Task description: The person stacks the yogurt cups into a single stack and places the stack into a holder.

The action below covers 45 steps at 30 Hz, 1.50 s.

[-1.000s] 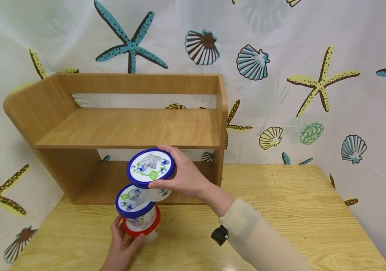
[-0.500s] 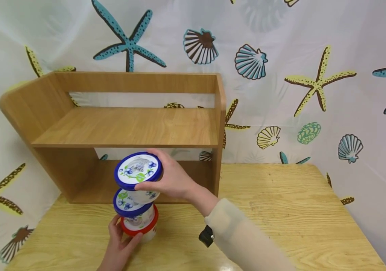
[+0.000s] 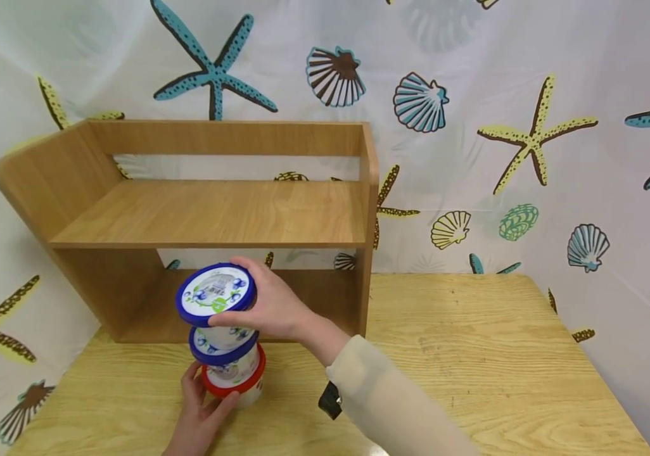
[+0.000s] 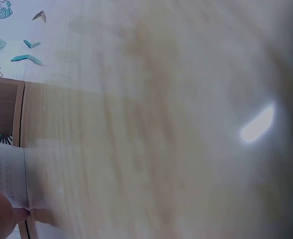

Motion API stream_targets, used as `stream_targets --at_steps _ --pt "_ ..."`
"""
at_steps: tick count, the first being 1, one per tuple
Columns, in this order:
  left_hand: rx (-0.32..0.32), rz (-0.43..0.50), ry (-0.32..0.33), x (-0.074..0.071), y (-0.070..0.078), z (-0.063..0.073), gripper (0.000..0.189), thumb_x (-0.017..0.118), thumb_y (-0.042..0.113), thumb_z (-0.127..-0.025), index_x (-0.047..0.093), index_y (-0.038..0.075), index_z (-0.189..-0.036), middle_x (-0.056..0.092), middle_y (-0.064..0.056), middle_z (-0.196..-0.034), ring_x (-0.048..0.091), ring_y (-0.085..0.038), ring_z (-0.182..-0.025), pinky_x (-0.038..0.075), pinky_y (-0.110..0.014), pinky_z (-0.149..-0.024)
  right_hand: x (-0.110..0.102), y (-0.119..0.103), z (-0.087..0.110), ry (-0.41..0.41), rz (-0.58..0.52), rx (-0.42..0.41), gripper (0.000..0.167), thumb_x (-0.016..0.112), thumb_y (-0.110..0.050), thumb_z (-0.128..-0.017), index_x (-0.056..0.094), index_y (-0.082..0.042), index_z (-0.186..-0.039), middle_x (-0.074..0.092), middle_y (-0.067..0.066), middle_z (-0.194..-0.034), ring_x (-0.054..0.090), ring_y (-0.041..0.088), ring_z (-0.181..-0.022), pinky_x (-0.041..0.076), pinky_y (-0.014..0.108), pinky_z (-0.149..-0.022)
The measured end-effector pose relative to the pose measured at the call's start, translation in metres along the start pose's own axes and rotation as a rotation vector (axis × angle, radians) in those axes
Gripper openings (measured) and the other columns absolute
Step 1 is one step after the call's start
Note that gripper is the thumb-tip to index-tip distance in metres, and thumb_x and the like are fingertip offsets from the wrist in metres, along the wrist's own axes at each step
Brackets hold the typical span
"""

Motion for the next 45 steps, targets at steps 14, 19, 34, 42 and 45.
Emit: stream_targets --at_steps 14,19,34,42,45 --pt "-0.041 0.007 -0.024 -0.003 -0.001 -0.004 0.093 0.068 0.019 -0.093 -0.007 0.008 -0.147 0.014 -0.028 -0.148 0.02 -0.046 -0.136 0.028 -0.063 -0.105 0.008 0.001 -0.009 0.016 0.029 0.028 0.085 0.076 -0.03 -0.083 0.027 -0.016 -0.152 0.043 0.007 -0.143 0.047 0.021 -0.125 0.042 0.043 -0.101" --pt "-0.01 0.002 -0.008 -0.003 0.001 -0.003 0.091 0.068 0.015 -0.092 -0.005 0.005 -0.147 0.016 -0.03 -0.147 0.021 -0.047 -0.136 0.029 -0.064 -0.104 0.005 0.003 -0.007 0.016 -0.006 -0.001 0.085 0.076 -0.029 -0.084 0.027 -0.016 -0.152 0.042 0.007 -0.145 0.046 0.021 -0.126 0.04 0.043 -0.103" --pt "-0.009 -0.003 0.002 -0.004 0.001 -0.001 0.092 0.07 0.013 -0.09 -0.003 0.006 -0.147 0.018 -0.03 -0.147 0.023 -0.047 -0.135 0.031 -0.063 -0.104 -0.042 0.004 0.032 0.183 -0.042 -0.237 0.089 0.064 -0.065 -0.082 0.038 -0.007 -0.144 0.05 0.011 -0.137 0.05 0.024 -0.123 0.045 0.046 -0.095" --pt "0.049 0.012 0.02 -0.002 0.005 0.002 0.089 0.07 0.009 -0.09 0.0 0.002 -0.146 0.023 -0.031 -0.143 0.028 -0.047 -0.132 0.034 -0.063 -0.102 -0.086 -0.009 0.065 0.291 -0.046 -0.353 0.086 0.061 -0.062 -0.086 0.038 0.0 -0.141 0.051 0.016 -0.134 0.052 0.03 -0.119 0.046 0.042 -0.091" --pt "0.02 0.016 0.01 -0.001 0.003 0.001 0.09 0.069 0.01 -0.09 -0.001 0.003 -0.146 0.021 -0.031 -0.145 0.026 -0.047 -0.134 0.031 -0.064 -0.103 -0.105 -0.015 0.074 0.34 -0.034 -0.396 0.085 0.062 -0.059 -0.087 0.038 0.003 -0.14 0.05 0.022 -0.131 0.053 0.031 -0.116 0.046 0.035 -0.089"
Point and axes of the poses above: each hand's wrist, its own z-axis away from the middle knuckle, its own x-axis out of the palm, y = z × x, the point moved 8 cm from there along -z, towards the middle knuckle
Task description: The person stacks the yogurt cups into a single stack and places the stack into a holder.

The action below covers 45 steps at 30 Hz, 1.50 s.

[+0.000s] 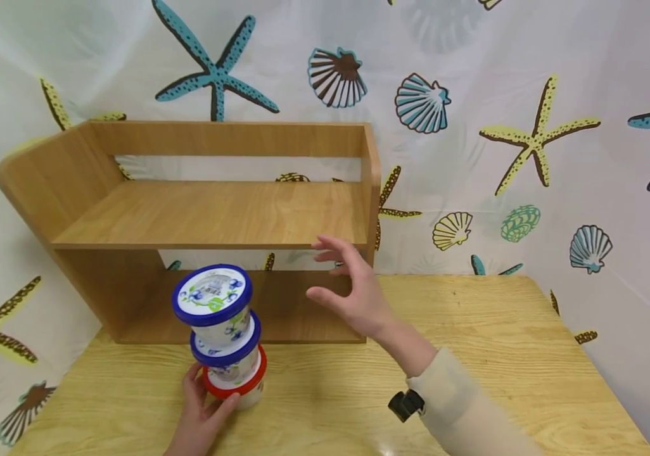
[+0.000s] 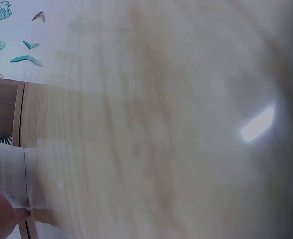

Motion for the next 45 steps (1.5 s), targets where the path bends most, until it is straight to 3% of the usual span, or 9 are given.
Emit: stream_targets --at_steps 6,10,15,19,27,38,45 --pt "-0.03 -0.007 -0.011 0.0 -0.002 -0.002 0.093 0.069 0.012 -0.09 -0.004 0.004 -0.147 0.017 -0.031 -0.147 0.023 -0.047 -0.135 0.029 -0.063 -0.104 -0.038 -0.015 -0.004 0.105 0.031 -0.098 0.08 0.065 -0.05 -0.09 0.038 0.008 -0.138 0.052 0.021 -0.129 0.055 0.027 -0.113 0.047 0.034 -0.086" --pt "-0.024 -0.005 -0.009 -0.001 -0.003 -0.002 0.092 0.07 0.011 -0.09 -0.003 0.004 -0.147 0.019 -0.031 -0.146 0.024 -0.047 -0.135 0.03 -0.063 -0.104 -0.059 -0.025 -0.01 0.164 0.046 -0.153 0.064 0.065 -0.03 -0.093 0.04 0.01 -0.136 0.054 0.013 -0.129 0.054 0.023 -0.114 0.045 0.033 -0.087" --pt "0.021 -0.003 -0.002 0.0 -0.001 0.0 0.091 0.069 0.009 -0.09 -0.002 0.002 -0.146 0.022 -0.032 -0.145 0.026 -0.047 -0.134 0.032 -0.063 -0.103 -0.086 -0.035 -0.022 0.281 0.158 -0.204 0.05 0.059 -0.008 -0.087 0.046 0.005 -0.133 0.054 0.012 -0.129 0.05 0.023 -0.12 0.043 0.032 -0.092" --pt "0.041 -0.005 0.006 0.0 -0.001 0.0 0.09 0.069 0.008 -0.09 -0.001 0.002 -0.146 0.024 -0.033 -0.144 0.027 -0.047 -0.133 0.033 -0.062 -0.103 -0.098 -0.034 -0.036 0.31 0.275 -0.192 0.05 0.058 -0.006 -0.087 0.047 0.005 -0.134 0.048 0.016 -0.136 0.042 0.024 -0.127 0.04 0.035 -0.097" --pt "0.028 -0.006 0.006 -0.001 -0.003 -0.001 0.091 0.069 0.009 -0.09 -0.002 0.002 -0.146 0.024 -0.033 -0.144 0.028 -0.047 -0.133 0.033 -0.063 -0.102 -0.104 -0.005 -0.06 0.274 0.321 -0.059 0.052 0.061 -0.008 -0.09 0.045 -0.002 -0.139 0.042 0.013 -0.141 0.04 0.024 -0.128 0.039 0.051 -0.098" --pt "0.051 -0.008 0.012 0.0 -0.002 -0.001 0.09 0.069 0.007 -0.09 -0.001 0.001 -0.146 0.027 -0.032 -0.142 0.032 -0.046 -0.131 0.037 -0.061 -0.1 -0.101 0.01 -0.069 0.257 0.285 -0.042 0.044 0.055 -0.002 -0.094 0.049 -0.002 -0.137 0.042 0.012 -0.141 0.044 0.024 -0.124 0.043 0.046 -0.092" --pt "0.005 -0.014 0.002 0.0 -0.003 -0.001 0.092 0.069 0.012 -0.09 -0.002 0.003 -0.147 0.023 -0.032 -0.145 0.027 -0.046 -0.134 0.033 -0.063 -0.102 -0.099 0.01 -0.071 0.251 0.29 -0.031 0.044 0.054 -0.001 -0.094 0.048 -0.001 -0.138 0.041 0.014 -0.142 0.044 0.026 -0.123 0.042 0.043 -0.089"
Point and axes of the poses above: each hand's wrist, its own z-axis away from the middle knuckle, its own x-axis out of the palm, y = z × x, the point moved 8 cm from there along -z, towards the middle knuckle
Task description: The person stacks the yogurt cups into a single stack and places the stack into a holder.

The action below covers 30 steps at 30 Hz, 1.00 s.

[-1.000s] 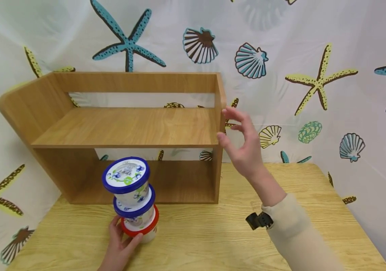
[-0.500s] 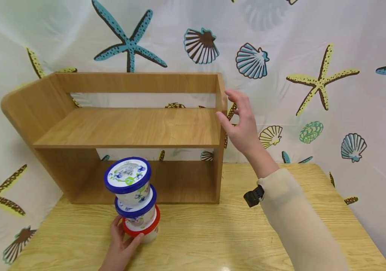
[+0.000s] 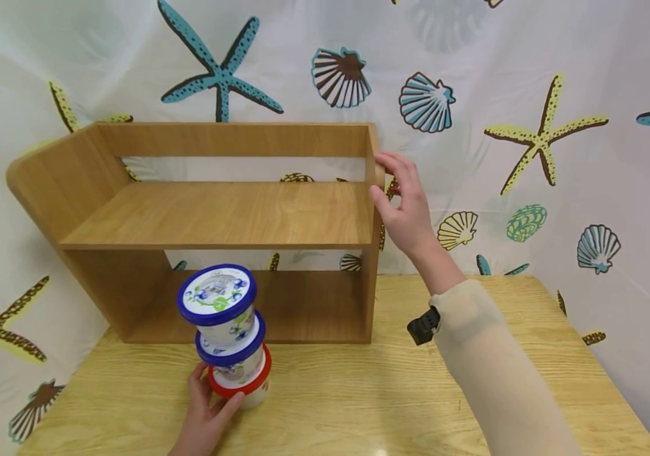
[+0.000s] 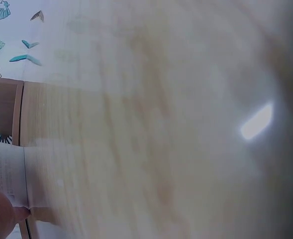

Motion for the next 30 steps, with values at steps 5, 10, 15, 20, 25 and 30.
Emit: stream_targets --at_steps 5,10,15,20,25,30 --pt "0.017 0.006 0.001 0.0 0.001 0.0 0.091 0.069 0.011 -0.09 -0.002 0.003 -0.147 0.023 -0.032 -0.145 0.027 -0.047 -0.133 0.033 -0.063 -0.102 0.001 -0.024 0.0 -0.008 -0.011 0.048 0.041 0.05 0.005 -0.094 0.044 0.008 -0.134 0.039 0.024 -0.14 0.043 0.035 -0.124 0.04 0.041 -0.089" --pt "0.026 -0.001 0.01 -0.001 -0.001 0.0 0.092 0.069 0.01 -0.09 -0.002 0.002 -0.146 0.022 -0.033 -0.145 0.027 -0.048 -0.133 0.033 -0.064 -0.101 0.003 -0.033 0.001 0.003 -0.027 0.081 0.04 0.048 0.007 -0.093 0.043 0.012 -0.133 0.037 0.029 -0.139 0.042 0.036 -0.124 0.039 0.039 -0.089" --pt "-0.019 0.022 0.036 0.001 -0.003 0.0 0.098 0.074 0.01 -0.086 -0.002 0.007 -0.148 0.023 -0.03 -0.146 0.028 -0.046 -0.134 0.029 -0.061 -0.106 0.005 -0.016 0.002 0.02 -0.047 0.069 0.041 0.048 0.005 -0.094 0.044 0.007 -0.134 0.038 0.025 -0.139 0.042 0.034 -0.123 0.038 0.038 -0.088" --pt "-0.025 0.082 0.095 0.005 -0.001 0.001 0.105 0.078 0.005 -0.081 -0.002 0.01 -0.148 0.026 -0.027 -0.145 0.029 -0.042 -0.133 0.027 -0.057 -0.109 0.006 0.005 0.002 0.034 -0.05 0.048 0.042 0.05 0.0 -0.095 0.046 -0.002 -0.137 0.041 0.016 -0.14 0.043 0.025 -0.123 0.039 0.037 -0.086" --pt "-0.003 0.099 0.166 0.008 0.0 0.002 0.108 0.081 0.003 -0.078 0.0 0.01 -0.149 0.026 -0.025 -0.146 0.03 -0.04 -0.132 0.025 -0.057 -0.11 0.005 0.008 0.003 0.041 -0.058 0.027 0.041 0.049 -0.005 -0.096 0.047 -0.006 -0.137 0.042 0.012 -0.14 0.043 0.023 -0.123 0.039 0.037 -0.086" --pt "-0.01 0.096 0.198 0.01 -0.002 0.0 0.11 0.083 0.005 -0.076 0.001 0.011 -0.15 0.025 -0.025 -0.147 0.029 -0.04 -0.133 0.022 -0.058 -0.111 0.005 0.009 0.003 0.042 -0.048 0.04 0.041 0.049 -0.003 -0.096 0.047 -0.005 -0.137 0.042 0.013 -0.139 0.044 0.023 -0.122 0.039 0.036 -0.085"
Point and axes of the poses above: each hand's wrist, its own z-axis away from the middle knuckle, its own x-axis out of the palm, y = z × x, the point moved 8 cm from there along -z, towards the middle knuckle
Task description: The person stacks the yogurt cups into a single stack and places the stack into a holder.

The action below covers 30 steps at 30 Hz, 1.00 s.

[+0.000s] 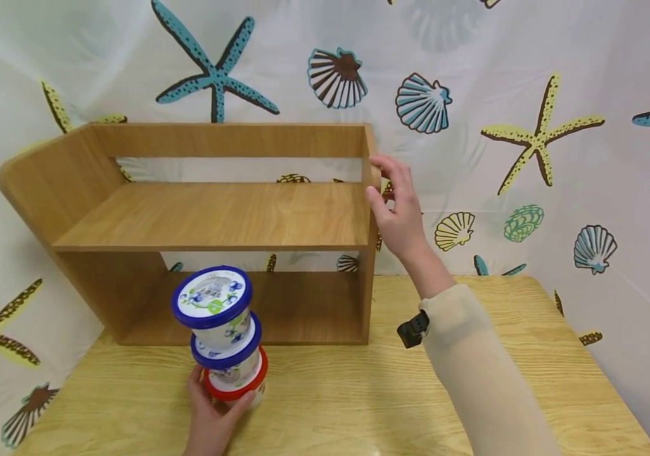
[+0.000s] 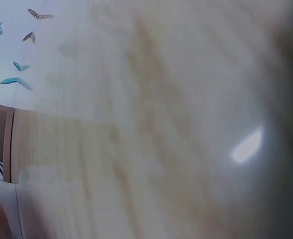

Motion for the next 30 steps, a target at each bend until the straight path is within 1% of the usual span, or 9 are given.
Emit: stream_targets --at_steps 2,5,8,12,15,23,25,27,30 --pt "-0.016 -0.011 0.006 0.0 -0.001 -0.001 0.111 0.083 0.008 -0.076 0.001 0.011 -0.15 0.024 -0.025 -0.147 0.029 -0.04 -0.133 0.022 -0.058 -0.111 0.001 0.0 0.0 -0.004 0.001 0.004 0.041 0.049 -0.001 -0.096 0.046 -0.004 -0.137 0.041 0.015 -0.139 0.044 0.024 -0.121 0.039 0.035 -0.085" --pt "-0.065 -0.036 0.01 -0.001 -0.002 -0.002 0.114 0.085 0.016 -0.075 -0.001 0.013 -0.15 0.022 -0.023 -0.149 0.027 -0.04 -0.134 0.021 -0.059 -0.111 0.002 -0.005 0.0 -0.01 -0.002 0.012 0.042 0.048 0.002 -0.095 0.044 0.001 -0.137 0.039 0.021 -0.139 0.043 0.028 -0.121 0.039 0.035 -0.086" --pt "-0.104 -0.048 0.011 -0.001 -0.004 -0.002 0.116 0.087 0.021 -0.074 -0.001 0.014 -0.15 0.02 -0.022 -0.149 0.026 -0.04 -0.135 0.021 -0.059 -0.111 0.002 -0.021 0.002 -0.017 0.003 0.028 0.041 0.047 0.004 -0.095 0.042 0.006 -0.135 0.038 0.025 -0.139 0.042 0.032 -0.121 0.038 0.035 -0.087" --pt "-0.108 -0.058 0.019 -0.001 -0.004 -0.003 0.116 0.087 0.021 -0.074 0.0 0.013 -0.15 0.021 -0.022 -0.149 0.026 -0.04 -0.134 0.02 -0.059 -0.111 0.002 -0.039 0.003 -0.022 0.01 0.049 0.04 0.045 0.005 -0.094 0.041 0.01 -0.134 0.037 0.028 -0.138 0.042 0.033 -0.121 0.038 0.034 -0.088" --pt "-0.103 -0.061 0.024 -0.001 -0.005 -0.004 0.115 0.087 0.021 -0.073 0.001 0.013 -0.15 0.022 -0.022 -0.148 0.027 -0.04 -0.134 0.021 -0.059 -0.111 0.003 -0.04 0.003 -0.025 0.013 0.054 0.04 0.045 0.005 -0.095 0.04 0.011 -0.134 0.035 0.029 -0.139 0.041 0.035 -0.122 0.037 0.035 -0.088" --pt "-0.128 -0.061 0.018 -0.002 -0.003 -0.001 0.116 0.088 0.021 -0.072 0.002 0.013 -0.15 0.023 -0.022 -0.148 0.028 -0.041 -0.133 0.022 -0.059 -0.11 0.004 -0.04 0.004 -0.032 0.018 0.059 0.04 0.045 0.004 -0.094 0.04 0.01 -0.134 0.035 0.028 -0.139 0.041 0.034 -0.122 0.037 0.037 -0.089" --pt "-0.112 -0.056 0.021 -0.002 0.0 -0.001 0.115 0.088 0.019 -0.073 0.003 0.013 -0.15 0.024 -0.022 -0.147 0.029 -0.04 -0.133 0.023 -0.058 -0.11 0.004 -0.04 0.004 -0.034 0.02 0.059 0.04 0.044 0.004 -0.095 0.04 0.01 -0.134 0.035 0.028 -0.139 0.041 0.034 -0.122 0.037 0.037 -0.089" --pt "-0.065 -0.038 0.029 -0.003 0.004 0.0 0.113 0.087 0.015 -0.073 0.005 0.012 -0.15 0.027 -0.022 -0.146 0.031 -0.039 -0.132 0.025 -0.057 -0.11 0.004 -0.041 0.003 -0.034 0.017 0.057 0.04 0.044 0.004 -0.095 0.04 0.01 -0.134 0.035 0.028 -0.139 0.041 0.034 -0.122 0.037 0.038 -0.089" --pt "0.013 -0.016 0.051 -0.005 0.013 0.002 0.108 0.086 0.007 -0.072 0.01 0.008 -0.149 0.032 -0.021 -0.143 0.036 -0.034 -0.129 0.032 -0.033 -0.109 0.004 -0.034 0.003 -0.032 0.018 0.055 0.041 0.045 0.002 -0.095 0.041 0.007 -0.135 0.037 0.025 -0.139 0.041 0.032 -0.123 0.038 0.038 -0.089"
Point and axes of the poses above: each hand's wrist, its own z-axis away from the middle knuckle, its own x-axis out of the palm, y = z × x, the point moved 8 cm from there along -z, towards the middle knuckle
